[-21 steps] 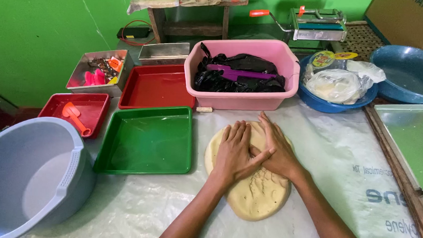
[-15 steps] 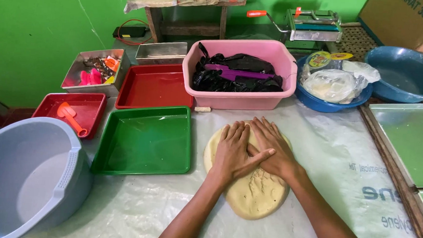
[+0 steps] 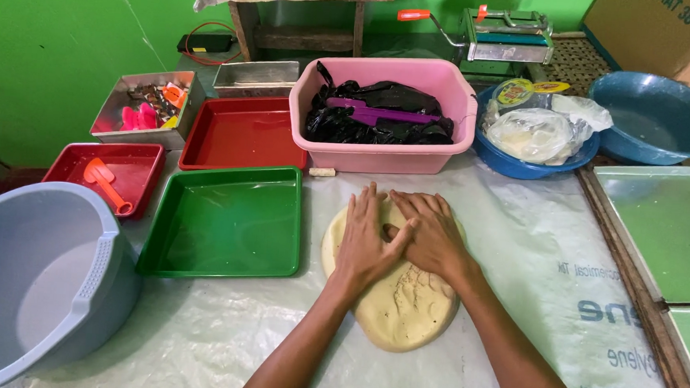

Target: Kneading and portioning dough on a workbench.

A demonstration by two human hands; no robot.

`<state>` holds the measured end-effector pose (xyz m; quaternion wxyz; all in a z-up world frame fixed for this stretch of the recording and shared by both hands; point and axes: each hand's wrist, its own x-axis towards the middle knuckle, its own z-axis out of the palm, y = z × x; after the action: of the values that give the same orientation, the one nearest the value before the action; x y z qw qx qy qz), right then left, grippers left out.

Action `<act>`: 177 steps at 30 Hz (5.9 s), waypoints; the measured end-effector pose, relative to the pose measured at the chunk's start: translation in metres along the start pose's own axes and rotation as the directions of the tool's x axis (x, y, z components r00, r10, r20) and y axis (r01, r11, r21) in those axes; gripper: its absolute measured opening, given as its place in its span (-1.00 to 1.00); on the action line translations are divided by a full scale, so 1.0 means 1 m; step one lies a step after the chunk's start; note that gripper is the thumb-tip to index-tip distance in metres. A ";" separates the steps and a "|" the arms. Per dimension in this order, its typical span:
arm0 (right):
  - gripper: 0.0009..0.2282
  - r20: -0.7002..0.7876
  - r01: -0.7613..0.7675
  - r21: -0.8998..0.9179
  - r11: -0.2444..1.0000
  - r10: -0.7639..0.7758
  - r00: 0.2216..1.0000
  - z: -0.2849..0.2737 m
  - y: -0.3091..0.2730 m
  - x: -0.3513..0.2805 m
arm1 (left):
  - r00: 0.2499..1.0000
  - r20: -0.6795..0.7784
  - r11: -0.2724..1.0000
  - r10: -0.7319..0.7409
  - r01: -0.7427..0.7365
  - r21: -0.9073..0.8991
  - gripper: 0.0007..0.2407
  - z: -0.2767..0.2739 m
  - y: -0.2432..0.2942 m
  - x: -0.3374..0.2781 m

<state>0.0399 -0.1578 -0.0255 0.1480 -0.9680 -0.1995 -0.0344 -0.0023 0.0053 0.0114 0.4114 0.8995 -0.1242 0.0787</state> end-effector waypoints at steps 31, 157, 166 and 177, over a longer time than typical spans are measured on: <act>-0.37 0.065 -0.137 0.301 0.944 0.123 0.990 -0.034 -0.003 -0.022 | 0.990 0.128 0.971 -0.058 0.026 0.236 -0.31 -0.008 0.007 -0.002; -0.63 -0.017 -0.165 0.132 0.977 0.169 0.986 -0.045 -0.021 -0.014 | 0.780 -0.535 0.946 0.324 -0.279 0.165 -0.63 -0.005 -0.007 -0.041; -0.56 0.095 -0.238 0.154 0.959 0.226 0.970 -0.030 0.002 -0.007 | 0.892 0.004 0.784 0.451 -0.399 0.475 -0.34 0.007 -0.002 -0.030; -0.55 -0.131 -0.064 0.333 0.941 0.113 0.985 -0.056 -0.020 -0.027 | 0.938 0.150 0.824 0.311 -0.345 0.450 -0.29 0.003 -0.012 -0.008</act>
<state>0.0069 -0.1677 0.0299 0.3224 -0.9328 -0.1469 -0.0658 -0.0064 0.0116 -0.0007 0.1570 0.9393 -0.2685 0.1445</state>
